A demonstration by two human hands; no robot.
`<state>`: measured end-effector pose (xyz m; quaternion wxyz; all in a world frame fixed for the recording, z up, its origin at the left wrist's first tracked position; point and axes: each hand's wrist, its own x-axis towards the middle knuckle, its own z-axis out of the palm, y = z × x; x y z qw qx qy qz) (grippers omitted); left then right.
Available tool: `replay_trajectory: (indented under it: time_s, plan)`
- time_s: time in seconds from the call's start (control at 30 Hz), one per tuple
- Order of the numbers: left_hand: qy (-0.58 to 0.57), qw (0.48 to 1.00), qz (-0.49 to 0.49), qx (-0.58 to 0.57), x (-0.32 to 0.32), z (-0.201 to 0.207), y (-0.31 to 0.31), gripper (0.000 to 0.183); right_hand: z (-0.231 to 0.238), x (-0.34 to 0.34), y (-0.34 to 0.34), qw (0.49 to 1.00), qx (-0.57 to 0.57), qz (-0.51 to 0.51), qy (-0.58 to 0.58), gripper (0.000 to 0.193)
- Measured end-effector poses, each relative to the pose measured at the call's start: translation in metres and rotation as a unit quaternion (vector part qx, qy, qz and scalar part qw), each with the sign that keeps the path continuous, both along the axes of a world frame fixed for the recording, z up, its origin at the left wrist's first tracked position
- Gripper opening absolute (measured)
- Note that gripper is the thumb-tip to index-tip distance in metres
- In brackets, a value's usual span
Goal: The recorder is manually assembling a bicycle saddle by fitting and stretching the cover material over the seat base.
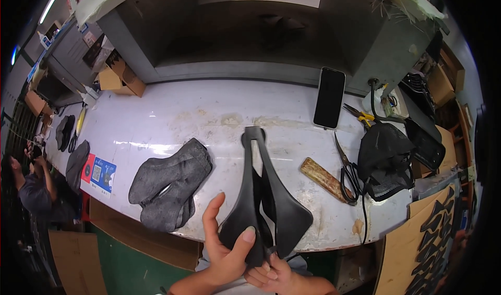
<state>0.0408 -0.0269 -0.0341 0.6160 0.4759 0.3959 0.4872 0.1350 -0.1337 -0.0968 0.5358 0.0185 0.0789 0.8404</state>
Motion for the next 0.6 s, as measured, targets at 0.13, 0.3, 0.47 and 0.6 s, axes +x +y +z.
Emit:
replay_trajectory:
  time_s: [0.13, 0.3, 0.47, 0.6]
  plan:
    - [-0.031, 0.998, 0.057, 0.011, 0.010, 0.008, -0.001, 0.075, 0.012, 0.006, 0.010, 0.998, -0.014, 0.002, -0.054, 0.036]
    - [0.004, 0.996, 0.080, 0.044, 0.014, 0.003, -0.002, 0.075, 0.020, 0.013, 0.017, 0.998, 0.003, -0.005, -0.066, 0.035]
    - [-0.059, 0.992, 0.088, 0.071, 0.021, 0.000, -0.010, 0.073, 0.032, 0.010, 0.019, 0.948, -0.044, -0.122, -0.292, 0.032]
    - [0.002, 0.992, 0.073, 0.098, 0.025, 0.000, -0.001, 0.069, 0.002, 0.019, 0.006, 0.940, -0.059, -0.124, -0.311, 0.035]
